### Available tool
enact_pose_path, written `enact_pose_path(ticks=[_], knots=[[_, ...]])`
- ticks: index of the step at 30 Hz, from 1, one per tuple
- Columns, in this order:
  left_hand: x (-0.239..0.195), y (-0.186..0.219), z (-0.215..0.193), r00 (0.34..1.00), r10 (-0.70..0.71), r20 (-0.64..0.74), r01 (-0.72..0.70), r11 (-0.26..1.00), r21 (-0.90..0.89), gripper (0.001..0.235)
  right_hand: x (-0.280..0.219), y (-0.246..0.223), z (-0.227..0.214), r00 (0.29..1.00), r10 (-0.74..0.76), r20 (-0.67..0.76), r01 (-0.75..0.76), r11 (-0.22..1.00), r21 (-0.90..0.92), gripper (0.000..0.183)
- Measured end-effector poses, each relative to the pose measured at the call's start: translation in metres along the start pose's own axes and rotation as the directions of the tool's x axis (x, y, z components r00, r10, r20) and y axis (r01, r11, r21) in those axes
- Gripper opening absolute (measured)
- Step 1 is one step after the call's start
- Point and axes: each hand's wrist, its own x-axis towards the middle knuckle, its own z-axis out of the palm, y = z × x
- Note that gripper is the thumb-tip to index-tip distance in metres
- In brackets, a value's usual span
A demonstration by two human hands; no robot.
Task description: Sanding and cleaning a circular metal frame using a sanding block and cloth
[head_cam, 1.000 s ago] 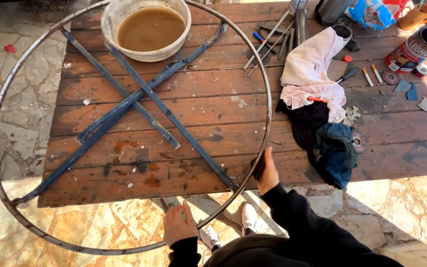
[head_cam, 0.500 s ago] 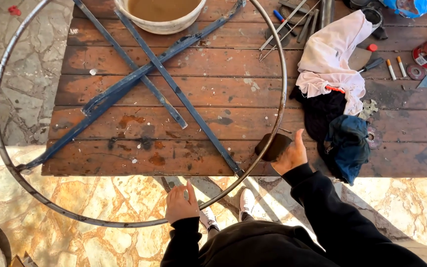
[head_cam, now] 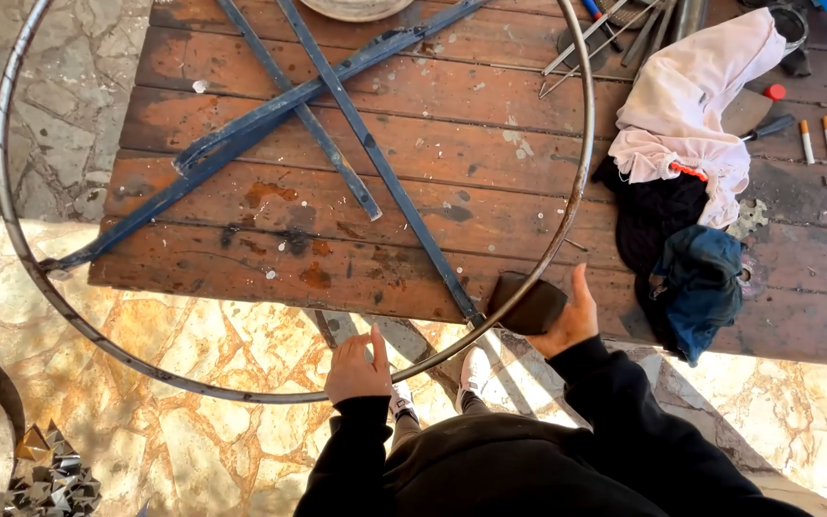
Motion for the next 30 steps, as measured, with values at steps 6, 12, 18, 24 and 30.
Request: enact_pose_path(ticks=[6,12,18,24,30], knots=[[0.004,0.005,-0.006,1.000,-0.012,0.009,0.012,0.999,-0.032,0.033,-0.035,-0.002,0.001,0.989,0.061,-0.138,-0.069,0.996,-0.053,0.092],[0.006,0.005,-0.008,1.000,0.008,0.010,-0.007,0.999,-0.039,0.031,-0.033,0.007,0.020,0.983,0.059,-0.177,-0.067,0.997,-0.037,0.081],[0.009,0.007,-0.011,1.000,-0.008,-0.009,0.008,1.000,-0.024,0.033,-0.009,0.011,0.014,0.980,0.029,-0.199,-0.046,0.996,-0.081,0.083],[0.011,0.010,-0.017,1.000,0.012,-0.006,-0.013,0.998,-0.062,0.039,0.027,-0.022,-0.003,0.987,-0.037,-0.159,-0.006,0.965,-0.263,0.090],[0.009,0.011,-0.015,0.999,-0.036,-0.013,0.036,0.999,-0.019,0.038,0.023,0.026,0.029,0.916,-0.375,-0.144,0.322,0.899,-0.295,0.043]])
